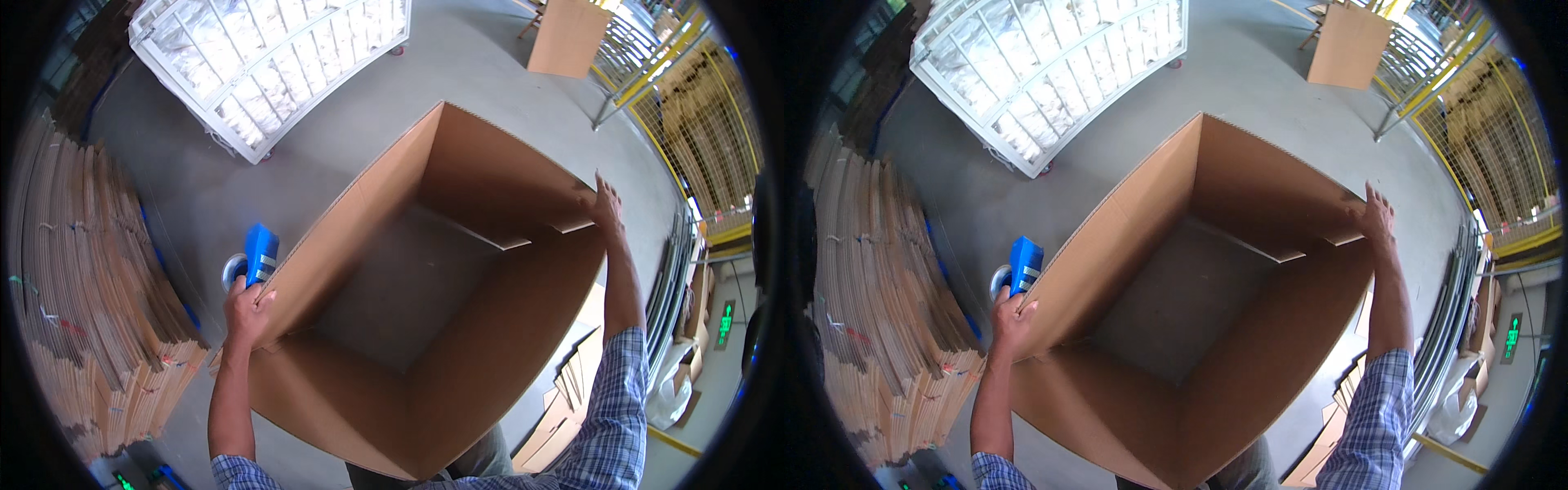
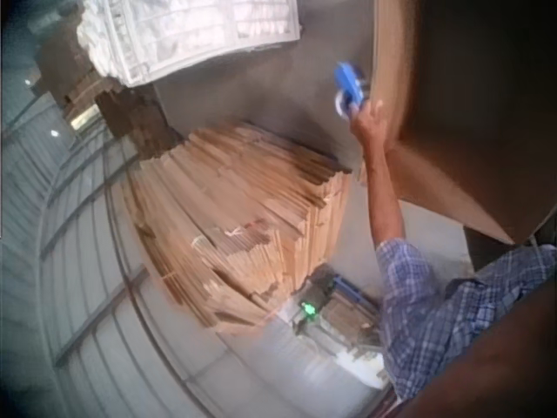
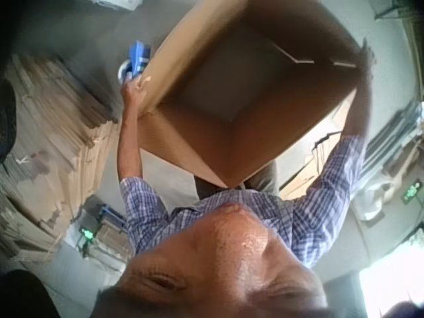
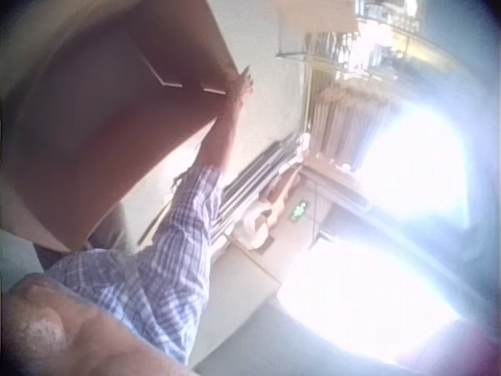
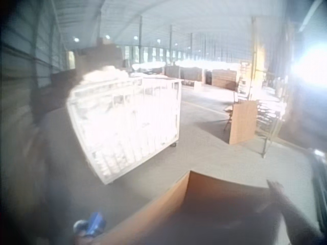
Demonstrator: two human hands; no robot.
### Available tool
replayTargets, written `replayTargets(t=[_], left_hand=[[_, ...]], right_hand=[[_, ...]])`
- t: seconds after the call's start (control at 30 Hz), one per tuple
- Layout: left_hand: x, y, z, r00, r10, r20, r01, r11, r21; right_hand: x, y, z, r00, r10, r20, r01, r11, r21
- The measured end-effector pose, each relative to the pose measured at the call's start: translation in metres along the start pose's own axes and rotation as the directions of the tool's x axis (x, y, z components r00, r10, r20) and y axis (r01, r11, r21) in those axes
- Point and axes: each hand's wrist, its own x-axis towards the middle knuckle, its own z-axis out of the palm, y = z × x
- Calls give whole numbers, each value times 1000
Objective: The person assembles a flat cardboard sheet into a box by folding the flaps and securing them with packing tape. They use a tape dispenser to apply tape along the seams and edges, then lift and reposition the box to complete the assembly.
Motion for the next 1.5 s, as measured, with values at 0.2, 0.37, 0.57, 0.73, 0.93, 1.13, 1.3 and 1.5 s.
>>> replayTargets(t=[0.2, 0.37, 0.57, 0.73, 0.93, 1.13, 1.3, 1.5], left_hand=[[-1, 8, 2, 984, -179, 7, 179, 982, 58], [-11, 14, 5, 983, -178, 51, 174, 983, 63], [-13, 15, -2, 996, -87, -13, 88, 995, 46], [-19, 16, -12, 1000, -25, -1, 25, 998, -54], [-72, -30, -51, 963, -251, -99, 233, 958, -164], [-306, -50, -106, 504, -722, -474, 796, 601, -68], [-400, 60, 49, 230, -945, -234, 800, 320, -508], [-330, 105, 120, 224, -940, -258, 618, 341, -709]], right_hand=[[-44, -38, 24, 997, 59, -41, -59, 998, 12], [-105, -87, 25, 999, -23, -30, 29, 983, 183], [-189, -83, 71, 942, -309, 131, 292, 947, 136], [-261, -114, 148, 656, -444, 611, 541, 841, 30], [-254, -137, 194, 612, -542, 577, 729, 668, -146], [-248, -140, 187, 560, -558, 612, 707, 707, -2], [-240, -149, 187, 522, -406, 750, 652, 757, -44], [-215, -130, 188, 552, -458, 697, 643, 766, -6]])
